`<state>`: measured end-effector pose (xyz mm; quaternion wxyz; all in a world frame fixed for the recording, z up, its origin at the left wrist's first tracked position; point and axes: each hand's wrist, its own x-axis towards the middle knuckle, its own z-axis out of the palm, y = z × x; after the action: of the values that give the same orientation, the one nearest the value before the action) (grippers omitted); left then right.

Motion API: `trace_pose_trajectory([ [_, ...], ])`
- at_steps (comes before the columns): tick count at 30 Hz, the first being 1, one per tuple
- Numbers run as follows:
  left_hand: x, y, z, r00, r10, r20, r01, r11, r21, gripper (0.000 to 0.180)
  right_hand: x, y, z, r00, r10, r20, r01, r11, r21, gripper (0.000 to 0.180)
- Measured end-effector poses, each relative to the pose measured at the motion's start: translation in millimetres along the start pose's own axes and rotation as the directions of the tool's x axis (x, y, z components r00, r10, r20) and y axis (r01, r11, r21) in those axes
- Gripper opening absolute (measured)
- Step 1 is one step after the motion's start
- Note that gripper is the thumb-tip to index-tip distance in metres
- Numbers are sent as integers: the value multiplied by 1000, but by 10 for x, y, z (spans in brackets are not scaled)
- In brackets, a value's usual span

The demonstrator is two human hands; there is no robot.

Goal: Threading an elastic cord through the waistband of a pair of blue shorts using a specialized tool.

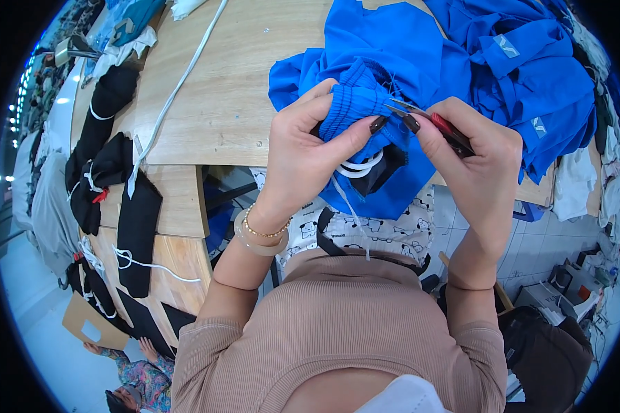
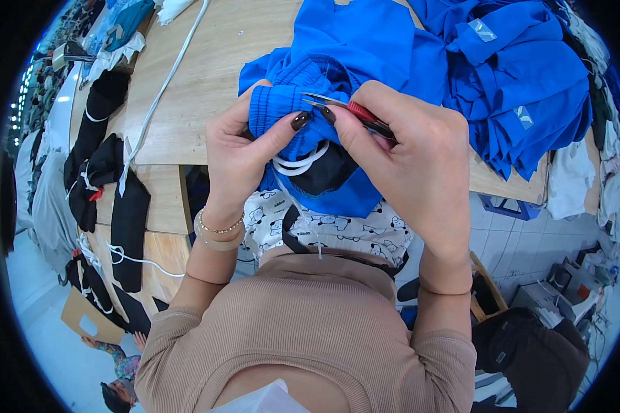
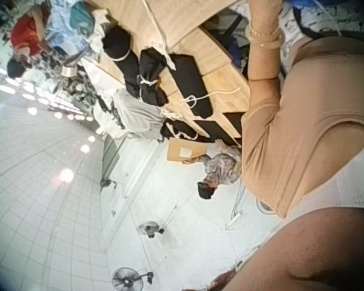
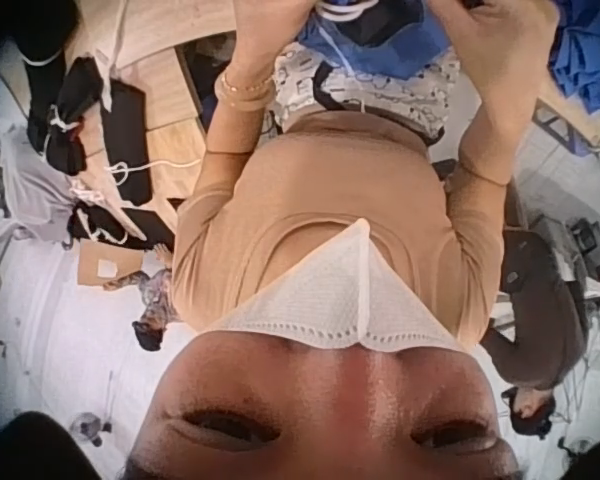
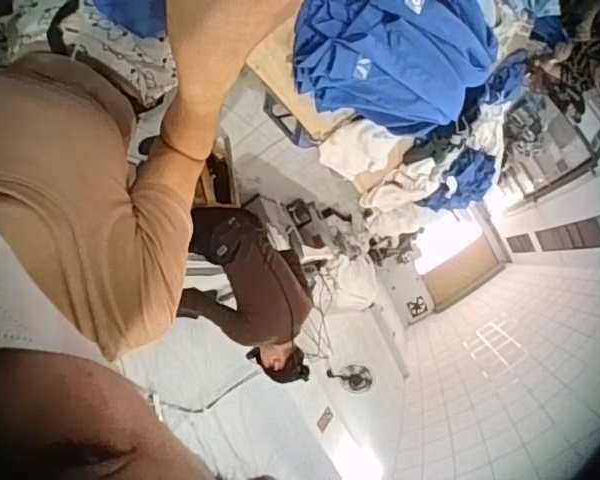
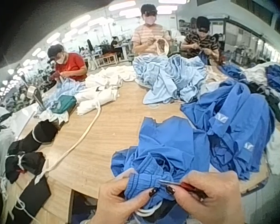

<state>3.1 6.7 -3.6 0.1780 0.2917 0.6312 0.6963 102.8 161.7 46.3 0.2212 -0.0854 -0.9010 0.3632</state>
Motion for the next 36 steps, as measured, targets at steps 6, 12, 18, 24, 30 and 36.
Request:
trace_pose_trajectory([
  [6, -5, 15, 7, 1000, -18, 1, 18, 999, -51, 15, -1, 36, 44, 1000, -1, -19, 2, 997, 81, 14],
  [12, -11, 58, 19, 997, -70, 14, 71, 993, -98, 16, -10, 113, 146, 991, 135, -16, -116, 901, 419, 10],
  [18, -23, 56, 32, 999, -46, 22, 48, 996, -80, 16, -10, 80, 35, 982, 179, -67, -127, 871, 474, 8],
  [24, -2, -9, 5, 1000, 24, 0, -24, 1000, -15, 15, -56, 11, -13, 997, 70, 15, -72, 990, 123, 9],
  [30, -1, -10, 5, 999, 44, 1, -44, 999, 13, 15, -45, -6, -26, 999, 44, 27, -46, 997, 58, 11],
  [36, -6, -19, -3, 998, 66, 5, -66, 997, 28, 15, -39, -7, -7, 999, 21, 24, -22, 998, 55, 11],
])
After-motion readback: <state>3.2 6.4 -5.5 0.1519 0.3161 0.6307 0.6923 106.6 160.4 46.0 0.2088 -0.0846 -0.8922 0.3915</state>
